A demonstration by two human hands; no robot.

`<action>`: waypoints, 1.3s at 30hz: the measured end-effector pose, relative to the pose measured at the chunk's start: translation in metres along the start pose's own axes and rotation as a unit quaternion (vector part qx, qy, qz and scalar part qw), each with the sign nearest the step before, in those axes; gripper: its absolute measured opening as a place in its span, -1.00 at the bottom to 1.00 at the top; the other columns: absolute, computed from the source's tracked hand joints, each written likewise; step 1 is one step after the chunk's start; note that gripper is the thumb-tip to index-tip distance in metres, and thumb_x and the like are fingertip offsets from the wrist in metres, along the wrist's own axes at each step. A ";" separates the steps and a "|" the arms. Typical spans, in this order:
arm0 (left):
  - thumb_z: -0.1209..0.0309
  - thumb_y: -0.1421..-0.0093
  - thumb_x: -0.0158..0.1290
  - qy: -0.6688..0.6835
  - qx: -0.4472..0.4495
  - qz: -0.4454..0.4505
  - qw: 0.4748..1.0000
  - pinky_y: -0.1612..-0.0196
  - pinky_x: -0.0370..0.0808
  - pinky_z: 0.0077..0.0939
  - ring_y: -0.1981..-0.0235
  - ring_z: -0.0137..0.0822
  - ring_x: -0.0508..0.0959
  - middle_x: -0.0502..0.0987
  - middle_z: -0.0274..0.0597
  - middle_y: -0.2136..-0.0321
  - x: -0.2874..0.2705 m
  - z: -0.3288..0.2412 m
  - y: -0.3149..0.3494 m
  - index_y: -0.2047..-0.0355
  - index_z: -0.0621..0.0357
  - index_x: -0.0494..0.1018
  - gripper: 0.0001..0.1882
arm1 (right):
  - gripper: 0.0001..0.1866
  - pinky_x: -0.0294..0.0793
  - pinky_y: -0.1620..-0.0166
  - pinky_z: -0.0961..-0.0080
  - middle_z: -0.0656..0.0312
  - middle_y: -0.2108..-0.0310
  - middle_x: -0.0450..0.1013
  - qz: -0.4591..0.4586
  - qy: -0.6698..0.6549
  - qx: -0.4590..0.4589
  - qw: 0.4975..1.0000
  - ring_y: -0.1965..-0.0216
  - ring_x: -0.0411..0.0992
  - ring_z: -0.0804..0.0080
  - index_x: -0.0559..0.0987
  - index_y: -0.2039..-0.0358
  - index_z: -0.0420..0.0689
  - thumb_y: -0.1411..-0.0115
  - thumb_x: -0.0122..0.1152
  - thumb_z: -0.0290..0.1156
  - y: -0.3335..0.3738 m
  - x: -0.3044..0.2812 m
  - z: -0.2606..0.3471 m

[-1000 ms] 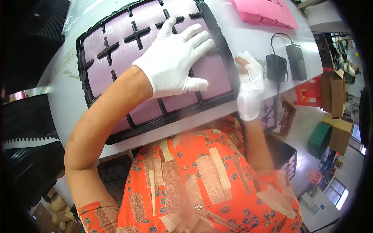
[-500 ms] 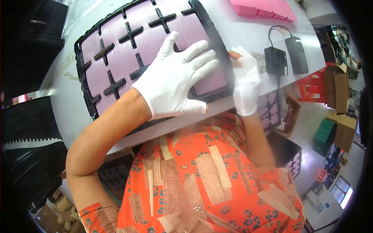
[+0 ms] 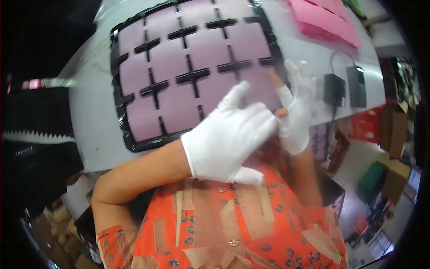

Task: The person applies adhesive dots and pink foam inserts to black plastic trays by hand.

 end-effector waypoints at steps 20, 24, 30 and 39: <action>-0.34 -0.05 0.11 -0.135 -0.344 -0.193 0.909 -0.40 -0.17 0.42 -0.44 0.05 0.15 0.24 0.13 -0.36 0.014 0.012 0.121 -0.35 0.22 0.22 0.07 | -0.04 -0.26 -0.47 -0.08 0.10 -0.37 0.27 0.023 0.062 0.018 0.998 -0.48 0.01 0.04 0.58 -0.20 -0.07 -0.37 -0.53 0.44 0.006 -0.009 -0.004; -0.23 0.01 0.24 -0.098 -0.358 -0.177 0.912 -0.38 -0.14 0.43 -0.42 0.06 0.19 0.28 0.12 -0.33 0.014 0.002 0.130 -0.32 0.27 0.24 0.06 | -0.04 -0.22 -0.46 -0.09 0.06 -0.35 0.29 0.012 0.081 0.028 0.996 -0.47 0.03 0.01 0.58 -0.20 -0.08 -0.37 -0.54 0.44 0.013 -0.007 -0.007; -0.17 0.17 0.35 -0.078 -0.416 -0.157 0.892 -0.39 -0.09 0.36 -0.35 0.08 0.26 0.33 0.15 -0.27 0.011 -0.016 0.138 -0.27 0.34 0.28 0.12 | -0.13 -0.20 -0.45 -0.09 0.05 -0.33 0.31 0.017 0.059 0.030 0.998 -0.46 0.06 -0.03 0.60 -0.16 -0.16 -0.44 -0.45 0.32 0.013 -0.007 -0.006; -0.25 0.14 0.29 -0.152 -0.383 -0.186 0.892 -0.34 -0.05 0.43 -0.34 0.06 0.27 0.37 0.15 -0.21 0.003 -0.007 0.138 -0.22 0.36 0.34 0.10 | -0.39 0.24 -0.33 0.11 0.07 -0.42 0.14 0.036 0.135 -0.057 0.989 -0.40 0.18 0.09 0.37 -0.30 -0.31 -0.53 -0.18 -0.04 -0.007 -0.019 0.004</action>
Point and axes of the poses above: each hand's wrist, its own y-axis away from the middle knuckle, its own x-axis out of the palm, z = x × y, the point moved 2 cm from there along -y, towards the middle knuckle
